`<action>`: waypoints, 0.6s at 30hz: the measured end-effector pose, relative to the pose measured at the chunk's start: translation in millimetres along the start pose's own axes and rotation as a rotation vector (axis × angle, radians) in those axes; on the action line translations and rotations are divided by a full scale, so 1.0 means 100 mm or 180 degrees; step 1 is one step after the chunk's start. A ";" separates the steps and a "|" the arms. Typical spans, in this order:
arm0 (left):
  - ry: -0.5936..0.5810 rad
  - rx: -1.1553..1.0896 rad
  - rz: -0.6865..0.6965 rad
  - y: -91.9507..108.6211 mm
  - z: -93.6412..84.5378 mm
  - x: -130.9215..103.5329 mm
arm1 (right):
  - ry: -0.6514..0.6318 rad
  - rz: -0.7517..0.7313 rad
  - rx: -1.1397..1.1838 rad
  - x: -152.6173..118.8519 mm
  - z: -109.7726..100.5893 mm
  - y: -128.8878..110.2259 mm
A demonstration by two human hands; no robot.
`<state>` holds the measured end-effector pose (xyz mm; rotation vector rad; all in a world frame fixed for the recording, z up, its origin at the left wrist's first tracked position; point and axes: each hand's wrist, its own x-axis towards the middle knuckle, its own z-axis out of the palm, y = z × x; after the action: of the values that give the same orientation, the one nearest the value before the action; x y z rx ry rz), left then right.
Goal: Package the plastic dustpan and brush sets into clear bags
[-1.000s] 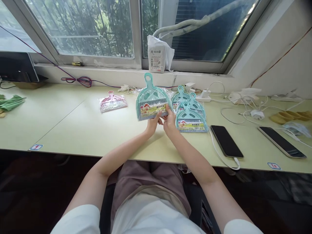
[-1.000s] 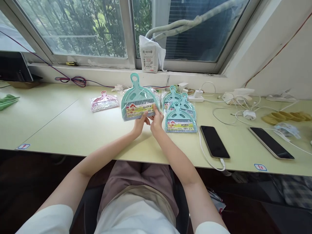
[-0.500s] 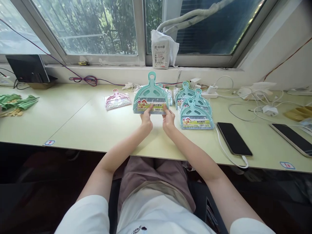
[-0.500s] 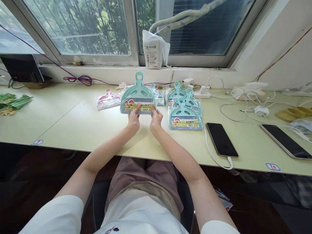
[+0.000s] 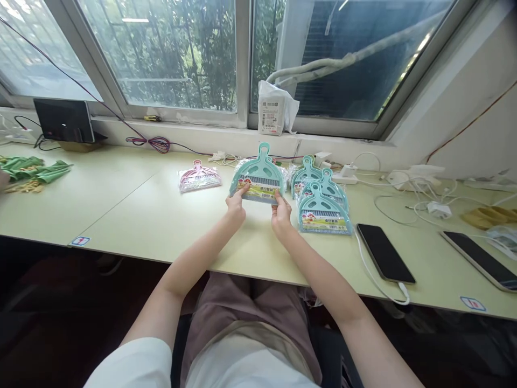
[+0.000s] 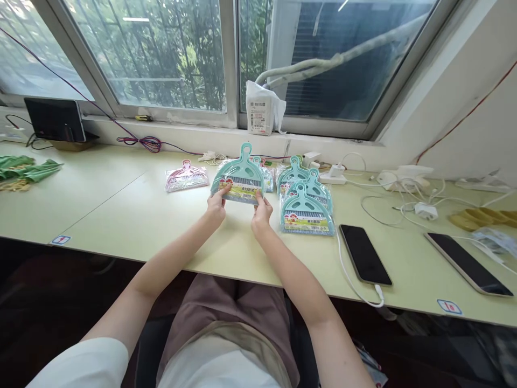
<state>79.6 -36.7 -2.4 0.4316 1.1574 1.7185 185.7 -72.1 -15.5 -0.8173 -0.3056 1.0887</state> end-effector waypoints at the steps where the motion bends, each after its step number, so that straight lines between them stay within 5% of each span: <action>1: 0.0016 -0.0035 0.0028 0.01 -0.02 0.06 | 0.0006 0.0012 -0.0014 0.00 0.00 0.01; 8: 0.0456 0.0002 -0.0040 0.27 -0.34 0.55 | 0.0285 -0.0119 0.0105 0.18 -0.08 -0.20; 12: 0.0453 -0.0125 0.0078 0.41 -0.38 0.58 | 0.0294 -0.0215 0.0260 0.24 -0.08 -0.34; 15: -0.0082 -0.0177 0.0301 0.30 -0.30 0.41 | 0.0323 -0.0114 0.0290 0.21 -0.06 -0.32; 18: -0.1022 0.0005 0.0615 0.10 -0.23 0.21 | 0.0336 -0.0116 0.0160 0.19 -0.07 -0.26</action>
<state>47.9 -30.4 -9.4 0.8106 0.9072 1.7333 216.5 -64.0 -4.7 -0.8182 -0.2029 1.0117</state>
